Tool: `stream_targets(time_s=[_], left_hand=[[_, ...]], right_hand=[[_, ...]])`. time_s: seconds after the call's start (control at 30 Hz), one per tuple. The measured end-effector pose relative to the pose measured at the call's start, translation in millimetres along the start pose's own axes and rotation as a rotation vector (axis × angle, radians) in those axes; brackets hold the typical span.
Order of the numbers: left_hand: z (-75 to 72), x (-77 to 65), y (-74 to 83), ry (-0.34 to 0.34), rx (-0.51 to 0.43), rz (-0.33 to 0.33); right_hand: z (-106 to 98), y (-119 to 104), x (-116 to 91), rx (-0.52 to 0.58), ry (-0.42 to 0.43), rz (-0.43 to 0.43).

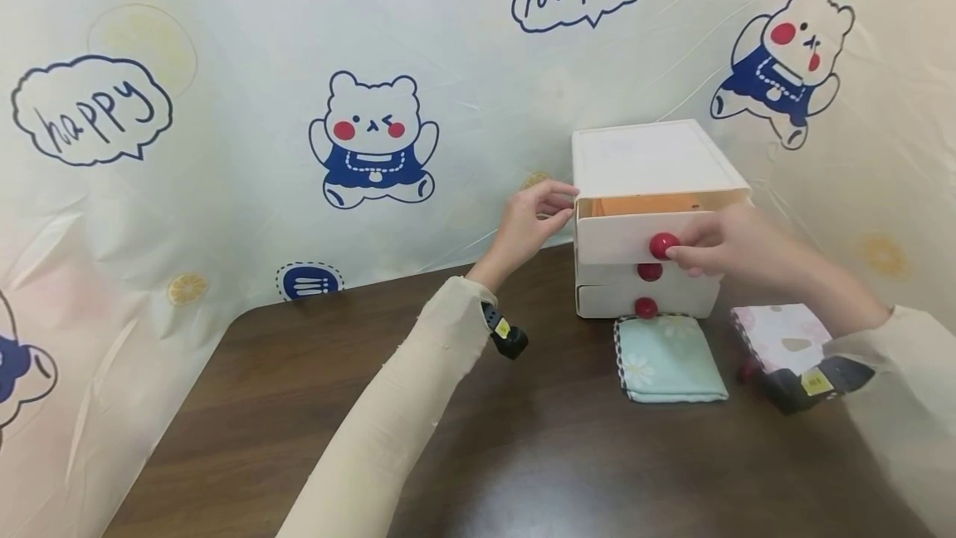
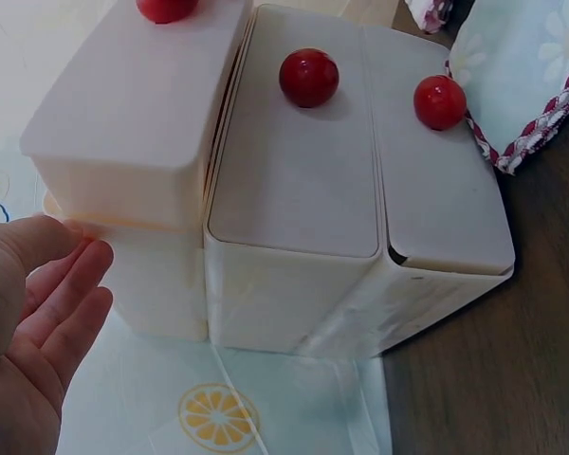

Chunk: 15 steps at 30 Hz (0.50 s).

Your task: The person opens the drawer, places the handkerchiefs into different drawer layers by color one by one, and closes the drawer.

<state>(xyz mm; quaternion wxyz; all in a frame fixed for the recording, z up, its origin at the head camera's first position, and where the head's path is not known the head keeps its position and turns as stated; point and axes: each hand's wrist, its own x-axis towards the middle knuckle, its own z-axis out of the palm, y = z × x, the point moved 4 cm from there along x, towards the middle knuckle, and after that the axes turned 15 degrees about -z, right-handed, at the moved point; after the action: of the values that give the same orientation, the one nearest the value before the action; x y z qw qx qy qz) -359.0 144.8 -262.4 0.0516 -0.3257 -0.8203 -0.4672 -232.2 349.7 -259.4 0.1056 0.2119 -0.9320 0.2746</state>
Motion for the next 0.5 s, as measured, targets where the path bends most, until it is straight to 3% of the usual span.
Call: stream_targets(time_s=[0.5], left_hand=[[0.5,0.0,-1.8,0.003,-0.016,0.004]], right_hand=[[-2.4,7.2,12.1,0.041,0.016,0.012]])
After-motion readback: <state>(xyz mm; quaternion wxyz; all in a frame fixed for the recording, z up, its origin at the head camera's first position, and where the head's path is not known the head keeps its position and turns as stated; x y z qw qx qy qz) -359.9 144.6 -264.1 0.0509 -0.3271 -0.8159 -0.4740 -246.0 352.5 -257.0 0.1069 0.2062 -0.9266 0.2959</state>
